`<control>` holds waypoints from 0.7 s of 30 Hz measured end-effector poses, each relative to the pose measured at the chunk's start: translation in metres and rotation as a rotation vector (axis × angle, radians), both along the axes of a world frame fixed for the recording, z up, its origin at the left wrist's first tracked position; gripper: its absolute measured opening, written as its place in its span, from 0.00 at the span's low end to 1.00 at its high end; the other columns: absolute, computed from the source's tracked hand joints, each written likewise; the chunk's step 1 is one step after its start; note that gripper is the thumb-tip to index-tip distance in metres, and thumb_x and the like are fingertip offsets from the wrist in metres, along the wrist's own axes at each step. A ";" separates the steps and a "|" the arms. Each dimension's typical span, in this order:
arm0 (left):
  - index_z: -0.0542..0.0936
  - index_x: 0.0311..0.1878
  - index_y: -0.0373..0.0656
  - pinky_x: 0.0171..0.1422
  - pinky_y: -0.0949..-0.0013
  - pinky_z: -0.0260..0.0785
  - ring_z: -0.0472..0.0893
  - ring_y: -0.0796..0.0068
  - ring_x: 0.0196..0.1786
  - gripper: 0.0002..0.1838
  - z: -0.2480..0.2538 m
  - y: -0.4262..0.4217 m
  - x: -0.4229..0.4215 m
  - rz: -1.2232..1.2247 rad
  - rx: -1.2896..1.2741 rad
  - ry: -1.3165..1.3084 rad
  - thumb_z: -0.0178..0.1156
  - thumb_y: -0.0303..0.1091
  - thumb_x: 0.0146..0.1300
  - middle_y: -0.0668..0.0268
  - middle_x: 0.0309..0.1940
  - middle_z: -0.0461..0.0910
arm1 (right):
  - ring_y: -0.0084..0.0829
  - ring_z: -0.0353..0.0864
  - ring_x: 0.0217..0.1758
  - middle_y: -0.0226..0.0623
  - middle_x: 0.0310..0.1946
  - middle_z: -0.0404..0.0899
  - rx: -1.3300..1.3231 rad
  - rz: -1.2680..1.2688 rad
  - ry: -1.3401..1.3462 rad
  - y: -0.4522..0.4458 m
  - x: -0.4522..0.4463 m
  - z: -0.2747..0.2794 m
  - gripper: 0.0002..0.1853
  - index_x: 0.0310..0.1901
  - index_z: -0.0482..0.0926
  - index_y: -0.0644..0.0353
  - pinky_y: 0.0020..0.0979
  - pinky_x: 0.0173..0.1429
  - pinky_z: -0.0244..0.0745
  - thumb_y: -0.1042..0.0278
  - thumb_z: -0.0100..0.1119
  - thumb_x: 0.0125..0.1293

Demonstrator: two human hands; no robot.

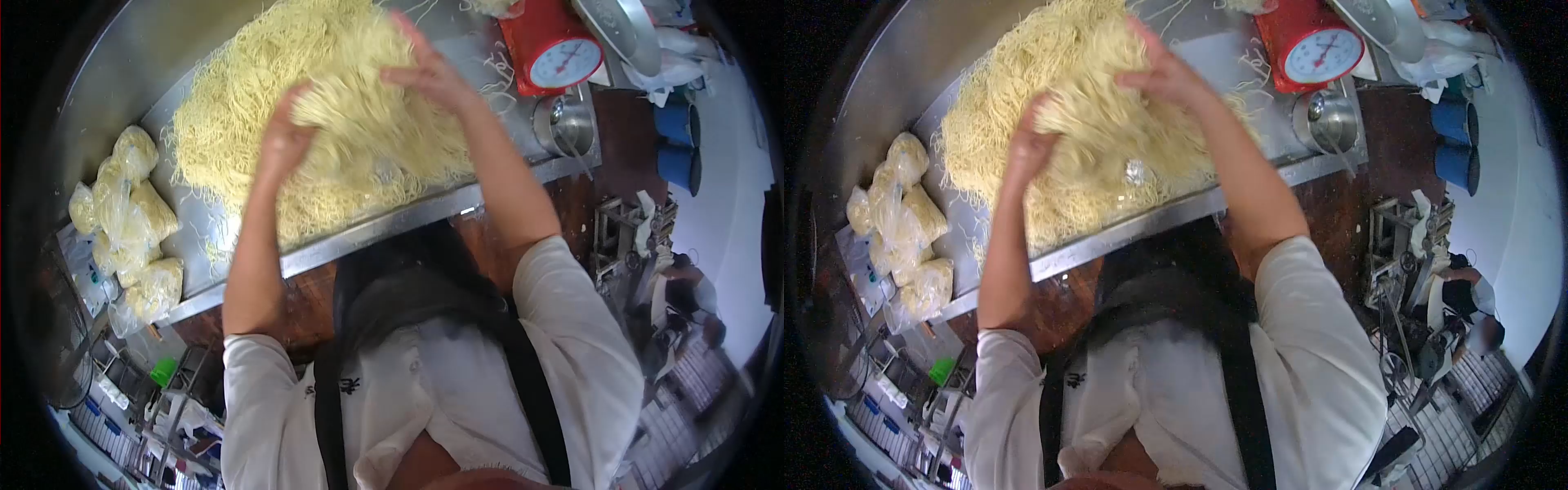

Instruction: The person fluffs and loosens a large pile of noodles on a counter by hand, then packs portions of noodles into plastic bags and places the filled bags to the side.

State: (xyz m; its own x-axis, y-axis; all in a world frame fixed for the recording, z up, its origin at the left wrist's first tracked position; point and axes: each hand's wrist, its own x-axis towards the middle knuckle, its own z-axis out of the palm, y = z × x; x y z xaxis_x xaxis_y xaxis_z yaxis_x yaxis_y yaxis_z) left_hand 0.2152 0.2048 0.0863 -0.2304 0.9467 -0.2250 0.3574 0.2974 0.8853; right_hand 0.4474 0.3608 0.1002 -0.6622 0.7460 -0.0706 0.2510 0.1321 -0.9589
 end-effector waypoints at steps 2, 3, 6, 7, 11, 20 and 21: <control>0.55 0.77 0.55 0.76 0.56 0.61 0.58 0.48 0.76 0.49 0.028 -0.004 -0.030 -0.051 -0.158 0.428 0.71 0.28 0.54 0.48 0.74 0.58 | 0.43 0.67 0.70 0.52 0.68 0.66 0.207 0.044 -0.057 0.019 0.017 0.011 0.46 0.76 0.54 0.50 0.38 0.72 0.62 0.66 0.70 0.59; 0.55 0.77 0.55 0.77 0.56 0.59 0.56 0.47 0.76 0.50 0.032 -0.008 -0.033 -0.043 -0.231 0.503 0.72 0.29 0.53 0.48 0.74 0.56 | 0.42 0.66 0.71 0.53 0.68 0.65 0.274 0.018 -0.282 0.015 0.025 0.001 0.46 0.76 0.54 0.51 0.38 0.72 0.61 0.66 0.70 0.58; 0.55 0.77 0.58 0.80 0.50 0.49 0.53 0.47 0.78 0.53 0.021 -0.004 -0.018 0.022 -0.264 0.592 0.76 0.36 0.50 0.44 0.75 0.53 | 0.41 0.65 0.71 0.52 0.69 0.64 0.328 -0.080 -0.598 -0.028 0.026 -0.092 0.45 0.75 0.56 0.54 0.39 0.73 0.60 0.64 0.71 0.58; 0.62 0.74 0.52 0.78 0.51 0.55 0.52 0.43 0.77 0.47 -0.020 0.000 -0.006 0.012 -0.174 0.626 0.73 0.32 0.50 0.42 0.75 0.51 | 0.41 0.64 0.72 0.50 0.69 0.65 0.239 -0.103 -0.468 -0.050 0.000 -0.114 0.44 0.74 0.59 0.55 0.39 0.73 0.61 0.63 0.72 0.58; 0.72 0.67 0.46 0.66 0.58 0.66 0.69 0.52 0.67 0.34 -0.024 0.025 0.008 0.048 -0.355 -0.056 0.70 0.35 0.56 0.47 0.67 0.68 | 0.41 0.76 0.60 0.50 0.59 0.75 -0.120 -0.044 -0.132 -0.057 -0.041 -0.096 0.35 0.67 0.68 0.56 0.37 0.65 0.70 0.63 0.71 0.58; 0.69 0.69 0.45 0.67 0.56 0.68 0.74 0.51 0.63 0.37 0.023 -0.089 -0.025 -0.034 -0.107 0.194 0.72 0.37 0.57 0.48 0.64 0.70 | 0.48 0.64 0.71 0.49 0.67 0.68 0.493 0.149 -0.862 0.007 0.168 -0.049 0.35 0.69 0.67 0.54 0.41 0.74 0.60 0.66 0.68 0.58; 0.69 0.69 0.46 0.67 0.56 0.69 0.73 0.51 0.64 0.37 0.016 -0.088 -0.027 0.024 -0.125 0.226 0.72 0.37 0.57 0.51 0.65 0.70 | 0.49 0.63 0.72 0.51 0.68 0.66 0.519 0.125 -0.849 0.001 0.147 -0.039 0.36 0.69 0.67 0.54 0.42 0.75 0.60 0.67 0.67 0.58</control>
State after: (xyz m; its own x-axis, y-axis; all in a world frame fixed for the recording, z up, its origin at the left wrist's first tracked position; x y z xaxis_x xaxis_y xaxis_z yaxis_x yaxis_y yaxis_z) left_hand 0.1885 0.1169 0.1021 -0.3099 0.9087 -0.2798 0.5335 0.4098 0.7399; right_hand 0.5939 0.3617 0.0616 -0.6195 0.7468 -0.2420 0.7811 0.5556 -0.2849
